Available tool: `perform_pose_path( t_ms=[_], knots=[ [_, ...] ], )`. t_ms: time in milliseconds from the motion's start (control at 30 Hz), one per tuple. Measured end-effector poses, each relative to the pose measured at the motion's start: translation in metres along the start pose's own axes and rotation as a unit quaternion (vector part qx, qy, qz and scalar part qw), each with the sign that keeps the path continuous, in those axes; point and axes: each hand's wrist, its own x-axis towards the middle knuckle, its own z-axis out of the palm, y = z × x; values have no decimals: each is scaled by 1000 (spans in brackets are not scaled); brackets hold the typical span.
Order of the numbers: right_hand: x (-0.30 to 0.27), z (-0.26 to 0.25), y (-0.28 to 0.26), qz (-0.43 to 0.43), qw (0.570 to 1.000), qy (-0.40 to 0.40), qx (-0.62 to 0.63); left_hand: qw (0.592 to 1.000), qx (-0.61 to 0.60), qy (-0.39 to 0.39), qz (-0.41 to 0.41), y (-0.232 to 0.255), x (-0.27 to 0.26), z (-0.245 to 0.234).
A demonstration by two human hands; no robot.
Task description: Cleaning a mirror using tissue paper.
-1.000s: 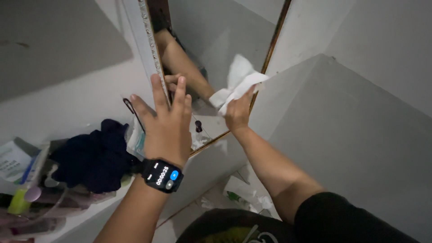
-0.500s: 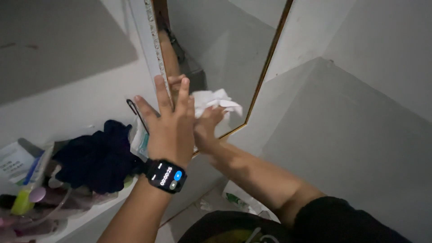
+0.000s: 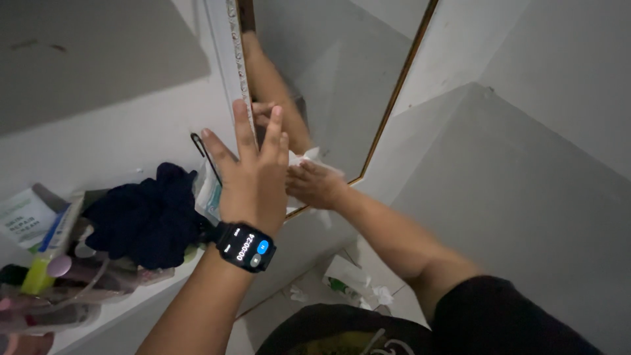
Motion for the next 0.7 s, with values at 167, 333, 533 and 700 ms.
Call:
perform_pose_path(
  t_ms=[167, 333, 533, 700],
  knots=[
    [3, -28, 66, -174, 977, -116, 32, 1000, 9, 11, -7, 0, 1, 0],
    [-34, -13, 111, -155, 956, -246, 28, 1000, 14, -17, -5, 1, 6, -5],
    [-88, -21, 159, -178, 962, -142, -148, 1000, 0, -4, -1, 4, 4, -3],
    [-92, -31, 185, -199, 948, -244, -40, 1000, -4, 20, -17, 6, 3, 1]
  ],
)
